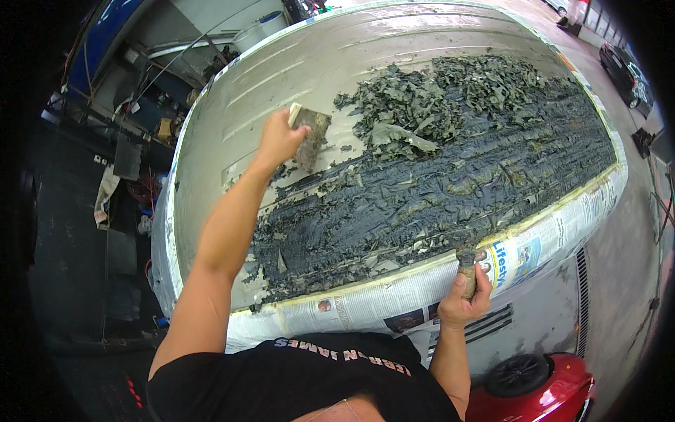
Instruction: The person scrapes a thick, dark gray body filler from the hood of a car using a large putty knife in the left hand and a smaller scraper in the right hand. The hood is covered with newspaper to protect the paint. The person repeatedly scrapes the material off the surface and transfers it between the two tools.
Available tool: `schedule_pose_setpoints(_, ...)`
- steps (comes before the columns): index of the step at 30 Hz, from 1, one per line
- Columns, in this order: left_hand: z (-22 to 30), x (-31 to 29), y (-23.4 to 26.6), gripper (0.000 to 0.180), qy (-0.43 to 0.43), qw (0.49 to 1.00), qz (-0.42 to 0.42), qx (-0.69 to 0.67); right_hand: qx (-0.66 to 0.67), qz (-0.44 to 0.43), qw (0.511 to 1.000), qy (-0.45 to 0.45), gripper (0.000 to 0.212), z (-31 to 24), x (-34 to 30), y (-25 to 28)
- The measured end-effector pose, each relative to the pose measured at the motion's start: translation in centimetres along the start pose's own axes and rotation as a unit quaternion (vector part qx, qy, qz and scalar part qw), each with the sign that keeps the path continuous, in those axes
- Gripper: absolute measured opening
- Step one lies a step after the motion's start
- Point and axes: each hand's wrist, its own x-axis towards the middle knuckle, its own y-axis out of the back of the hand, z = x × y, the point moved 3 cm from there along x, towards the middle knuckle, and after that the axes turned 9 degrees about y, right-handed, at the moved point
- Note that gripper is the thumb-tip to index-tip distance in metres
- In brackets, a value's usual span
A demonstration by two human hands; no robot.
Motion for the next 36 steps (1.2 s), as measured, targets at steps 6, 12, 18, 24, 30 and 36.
schedule_pose_setpoints(6, -0.5, 0.3, 0.2, 0.032, 0.001, 0.998, 0.047, 0.046, -0.007, 0.002, 1.000, -0.003, 0.040, 0.0, 0.1, 0.2)
schedule_pose_setpoints(12, 2.0, -0.7, -1.1, 0.030, 0.003, 0.998, 0.018, 0.061, -0.014, 0.006, 1.000, -0.019, 0.039, -0.1, 0.1, 0.3)
schedule_pose_setpoints(18, 1.1, -0.1, -0.9, 0.026, 0.014, 0.998, 0.046, 0.038, -0.014, -0.010, 1.000, 0.002, 0.037, 0.1, 0.2, 0.0)
schedule_pose_setpoints(24, 0.5, 0.4, -0.1, 0.028, 0.043, 0.998, 0.038, 0.017, -0.012, -0.006, 1.000, 0.018, 0.039, 0.2, 0.0, 0.2)
schedule_pose_setpoints(30, 0.8, 0.3, -2.3, 0.032, 0.016, 0.998, 0.059, 0.023, 0.000, 0.003, 1.000, -0.011, 0.039, 0.2, 0.1, 0.0)
schedule_pose_setpoints(36, -1.1, -0.1, -0.2, 0.030, 0.038, 0.999, 0.039, -0.005, -0.012, 0.009, 1.000, -0.014, 0.040, 0.2, -0.2, 0.1)
